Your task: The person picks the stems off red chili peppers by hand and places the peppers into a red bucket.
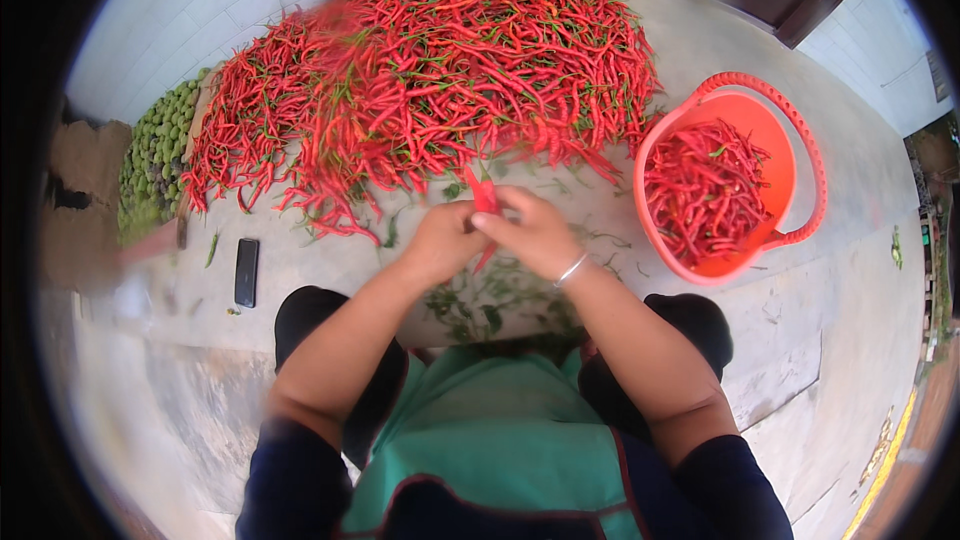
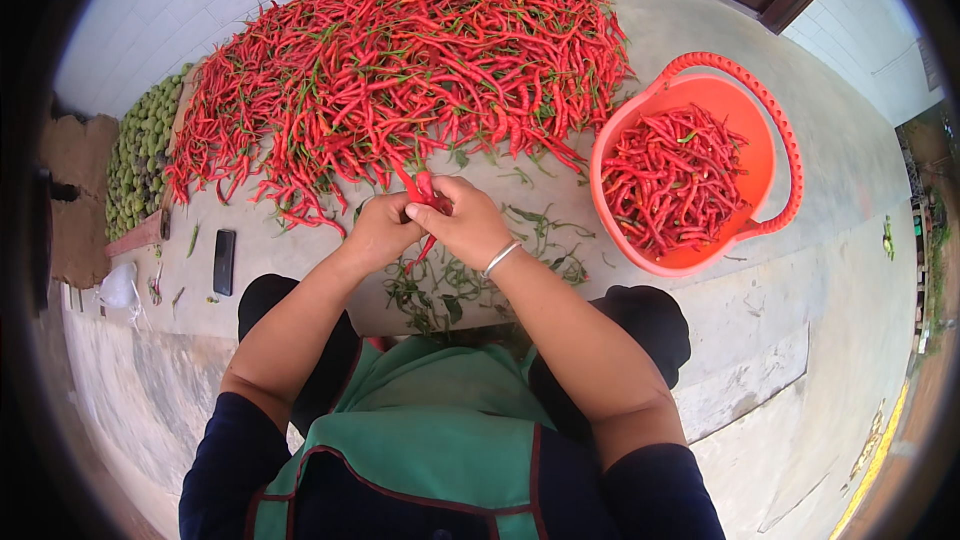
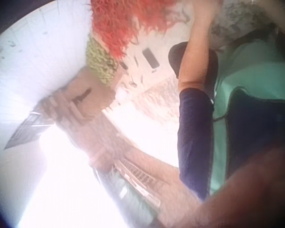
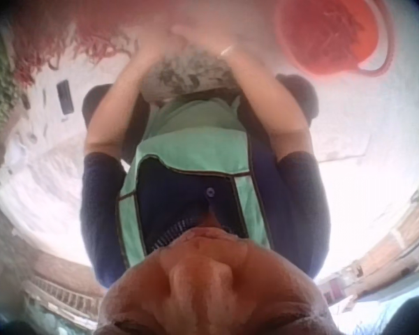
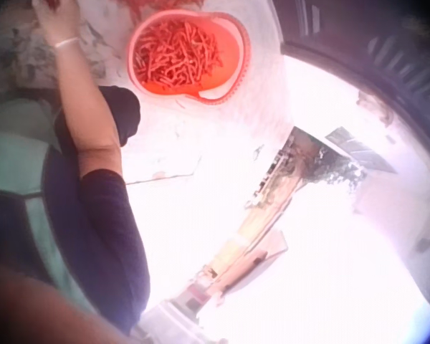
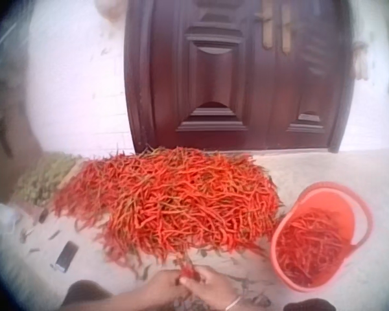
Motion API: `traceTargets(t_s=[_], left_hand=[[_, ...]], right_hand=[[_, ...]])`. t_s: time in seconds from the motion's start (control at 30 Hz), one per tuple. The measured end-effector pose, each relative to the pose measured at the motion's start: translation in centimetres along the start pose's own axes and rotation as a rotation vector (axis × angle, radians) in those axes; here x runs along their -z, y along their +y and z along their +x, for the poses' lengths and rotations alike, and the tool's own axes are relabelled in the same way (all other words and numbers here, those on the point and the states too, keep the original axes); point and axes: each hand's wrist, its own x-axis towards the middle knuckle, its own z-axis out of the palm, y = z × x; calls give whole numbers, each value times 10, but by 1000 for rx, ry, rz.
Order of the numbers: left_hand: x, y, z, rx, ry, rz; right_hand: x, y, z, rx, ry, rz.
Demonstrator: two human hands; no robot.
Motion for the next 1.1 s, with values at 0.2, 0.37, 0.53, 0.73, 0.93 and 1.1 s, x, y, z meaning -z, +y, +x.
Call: traceTargets(t_s=[0.2,0.37,0.53,0.73,0.93,1.1], left_hand=[[-7,-22,11,-5,18,-94],[5,-14,17,52,-3,-507],[8,-19,24,-90,-8,-466],[22,-16,19,-20,-176,-514],[18,-5,12,4,-137,-836],[-2,-3,5,-42,-163,-405]], right_hand=[[12,1,-1,9,171,-14],[27,-9,-10,-101,46,35],[16,-9,-9,-140,-57,-86],[24,-27,-12,-263,-288,50],[42,-33,-5,-215,-275,576],[32,-17,6,-74,385,241]])
